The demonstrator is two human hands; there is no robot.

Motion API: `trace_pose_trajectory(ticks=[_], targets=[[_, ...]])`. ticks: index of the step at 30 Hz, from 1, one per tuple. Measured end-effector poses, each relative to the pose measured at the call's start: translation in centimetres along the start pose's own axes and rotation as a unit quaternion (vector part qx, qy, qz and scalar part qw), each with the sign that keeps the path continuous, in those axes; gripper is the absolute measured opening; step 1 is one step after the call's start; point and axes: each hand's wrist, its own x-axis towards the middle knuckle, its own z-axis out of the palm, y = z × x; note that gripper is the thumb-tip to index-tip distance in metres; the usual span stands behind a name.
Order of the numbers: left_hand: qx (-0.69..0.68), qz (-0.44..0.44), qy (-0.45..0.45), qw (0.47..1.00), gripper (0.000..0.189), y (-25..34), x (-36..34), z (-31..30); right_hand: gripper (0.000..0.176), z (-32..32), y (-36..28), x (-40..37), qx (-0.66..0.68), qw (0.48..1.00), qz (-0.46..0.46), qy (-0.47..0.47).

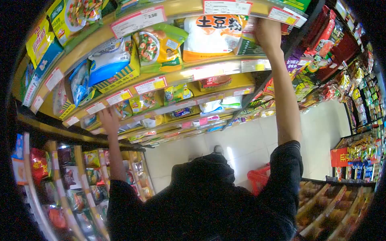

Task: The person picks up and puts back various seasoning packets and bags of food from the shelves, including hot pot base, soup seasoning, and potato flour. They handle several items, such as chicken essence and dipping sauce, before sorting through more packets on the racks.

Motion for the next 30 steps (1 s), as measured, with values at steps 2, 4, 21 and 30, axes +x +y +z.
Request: trace_pose_trajectory(ticks=[2, 4, 21, 30], targets=[[-0.001, 0.006, -0.013, 1.0, 0.048, 0.7, -0.9, 0.1, 0.021, -0.2, -0.1, -0.5, -0.01, 0.999, 0.023, -0.042], [-0.009, 0.004, -0.017, 1.0, 0.045, 2.0, -1.7, 0.1, 0.026, -0.8, -0.5, -1.5, -0.012, 0.999, 0.051, 0.01], [-0.047, 0.003, 0.072, 0.996, 0.052, 5.9, -4.4, -1.5, 0.055, -6.4, -4.6, -5.2, 0.1, 0.985, 0.138, 0.008], [-0.148, -0.105, 0.097, 0.979, 0.041, 11.3, -10.5, -2.5, 0.031, -1.2, 0.6, -2.2, 0.084, 0.996, 0.027, -0.008]])
